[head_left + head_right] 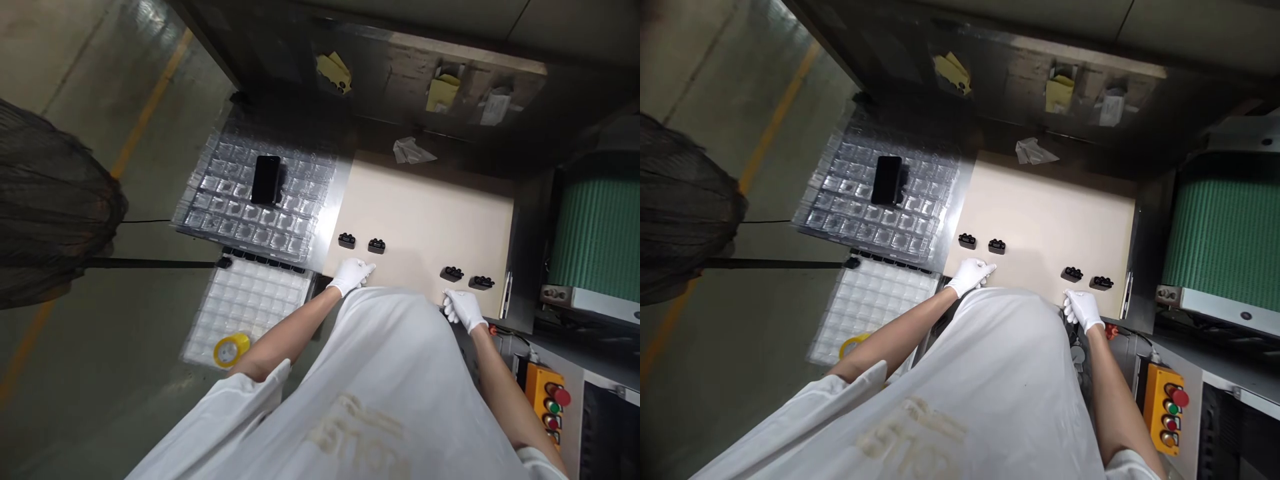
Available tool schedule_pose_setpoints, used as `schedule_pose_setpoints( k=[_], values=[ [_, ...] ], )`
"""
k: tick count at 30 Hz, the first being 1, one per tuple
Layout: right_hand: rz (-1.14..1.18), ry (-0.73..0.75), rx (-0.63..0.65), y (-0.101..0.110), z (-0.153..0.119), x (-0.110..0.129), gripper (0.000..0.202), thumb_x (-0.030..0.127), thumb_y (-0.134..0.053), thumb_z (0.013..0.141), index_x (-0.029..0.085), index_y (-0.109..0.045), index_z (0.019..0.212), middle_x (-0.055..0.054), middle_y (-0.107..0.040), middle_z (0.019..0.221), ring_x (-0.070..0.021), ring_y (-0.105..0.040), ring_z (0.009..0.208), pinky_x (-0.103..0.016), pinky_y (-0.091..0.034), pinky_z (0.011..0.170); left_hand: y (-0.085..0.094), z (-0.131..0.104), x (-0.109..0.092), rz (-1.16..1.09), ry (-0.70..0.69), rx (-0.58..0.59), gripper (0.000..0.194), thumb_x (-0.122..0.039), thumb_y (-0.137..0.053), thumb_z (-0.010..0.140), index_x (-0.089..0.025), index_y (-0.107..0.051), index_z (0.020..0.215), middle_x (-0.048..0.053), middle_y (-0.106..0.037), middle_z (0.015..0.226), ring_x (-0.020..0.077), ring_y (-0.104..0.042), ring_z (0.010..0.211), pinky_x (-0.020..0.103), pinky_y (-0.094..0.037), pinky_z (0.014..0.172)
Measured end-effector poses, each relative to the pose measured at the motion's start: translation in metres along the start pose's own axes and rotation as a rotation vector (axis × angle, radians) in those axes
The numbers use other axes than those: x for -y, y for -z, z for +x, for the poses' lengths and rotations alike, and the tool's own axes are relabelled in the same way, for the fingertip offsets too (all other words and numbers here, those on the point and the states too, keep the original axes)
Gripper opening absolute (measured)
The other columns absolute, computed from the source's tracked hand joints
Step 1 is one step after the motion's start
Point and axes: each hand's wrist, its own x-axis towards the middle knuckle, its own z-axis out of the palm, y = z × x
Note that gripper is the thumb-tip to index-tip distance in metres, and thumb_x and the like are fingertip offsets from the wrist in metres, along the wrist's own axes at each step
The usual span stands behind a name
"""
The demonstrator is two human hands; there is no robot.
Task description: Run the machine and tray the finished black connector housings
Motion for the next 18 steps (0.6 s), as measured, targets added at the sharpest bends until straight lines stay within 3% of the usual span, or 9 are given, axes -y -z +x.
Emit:
schedule_pose_setpoints(
  k=[3, 5, 8, 10, 12, 14, 16, 18],
  values=[
    [0.008, 0.024, -0.027, -0.001, -0.003, 0.000, 0.035, 0.043, -0.067, 0.088, 0.018, -0.057, 0.066, -0.003, -0.055, 0.040, -0.0133, -0.047, 0.027, -0.021, -0.029, 0.028, 0.001, -0.004, 0.001, 0.031, -0.034, -0.036, 0.038, -0.045, -0.071, 0.089, -0.018, -0.059, 0.064, 0.001, -0.062, 0.053, 0.0118, -0.052, 0.040, 0.024, -0.039, 0.046],
    [0.016, 0.036, -0.043, -0.002, -0.004, 0.001, 0.035, 0.042, -0.066, 0.088, 0.018, -0.057, 0.066, -0.003, -0.054, 0.039, -0.0131, -0.046, 0.027, -0.022, -0.029, 0.028, 0.007, -0.010, 0.003, 0.051, -0.075, -0.119, 0.035, -0.043, -0.073, 0.087, -0.019, -0.058, 0.068, 0.001, -0.065, 0.061, 0.0124, -0.058, 0.050, 0.024, -0.045, 0.054],
    [0.050, 0.055, -0.072, -0.006, -0.007, 0.000, 0.032, 0.039, -0.065, 0.090, 0.017, -0.057, 0.067, -0.002, -0.054, 0.040, -0.0124, -0.046, 0.027, -0.022, -0.029, 0.028, 0.031, -0.015, 0.005, 0.080, -0.141, -0.340, 0.023, -0.039, -0.072, 0.089, -0.019, -0.061, 0.088, 0.005, -0.070, 0.088, 0.0170, -0.067, 0.083, 0.027, -0.053, 0.082],
    [0.086, 0.070, -0.106, -0.011, -0.010, -0.003, 0.030, 0.035, -0.064, 0.092, 0.017, -0.058, 0.069, -0.001, -0.054, 0.041, -0.0116, -0.047, 0.029, -0.021, -0.030, 0.030, 0.055, -0.011, 0.004, 0.161, -0.278, -0.456, 0.031, -0.038, -0.077, 0.085, -0.018, -0.062, 0.103, 0.009, -0.069, 0.107, 0.0222, -0.065, 0.108, 0.032, -0.050, 0.101],
    [0.128, 0.082, -0.146, -0.020, -0.015, -0.012, 0.029, 0.032, -0.061, 0.094, 0.016, -0.058, 0.070, 0.000, -0.056, 0.044, -0.0106, -0.049, 0.032, -0.020, -0.032, 0.033, 0.078, 0.002, 0.001, 0.332, -0.491, -0.437, 0.042, -0.037, -0.083, 0.078, -0.019, -0.064, 0.111, 0.011, -0.067, 0.118, 0.0277, -0.060, 0.123, 0.037, -0.044, 0.112],
    [0.170, 0.085, -0.171, -0.031, -0.022, -0.028, 0.028, 0.031, -0.061, 0.096, 0.015, -0.060, 0.072, 0.000, -0.059, 0.048, -0.0094, -0.053, 0.036, -0.019, -0.036, 0.037, 0.094, 0.020, -0.001, 0.521, -0.629, -0.335, 0.038, -0.038, -0.083, 0.077, -0.020, -0.066, 0.106, 0.012, -0.067, 0.117, 0.0323, -0.059, 0.123, 0.043, -0.044, 0.114],
    [0.211, 0.067, -0.173, -0.043, -0.032, -0.052, 0.028, 0.031, -0.065, 0.095, 0.014, -0.062, 0.072, -0.001, -0.062, 0.052, -0.0087, -0.054, 0.039, -0.018, -0.039, 0.040, 0.100, 0.034, 0.000, 0.616, -0.604, -0.283, 0.028, -0.040, -0.079, 0.080, -0.020, -0.065, 0.093, 0.013, -0.068, 0.107, 0.0348, -0.062, 0.115, 0.047, -0.047, 0.108],
    [0.252, 0.026, -0.172, -0.054, -0.045, -0.081, 0.030, 0.032, -0.071, 0.093, 0.013, -0.063, 0.072, -0.001, -0.064, 0.054, -0.0084, -0.054, 0.041, -0.019, -0.040, 0.042, 0.097, 0.038, 0.002, 0.588, -0.520, -0.322, 0.029, -0.043, -0.079, 0.079, -0.020, -0.061, 0.084, 0.012, -0.068, 0.099, 0.0347, -0.064, 0.107, 0.048, -0.050, 0.102]
  ],
)
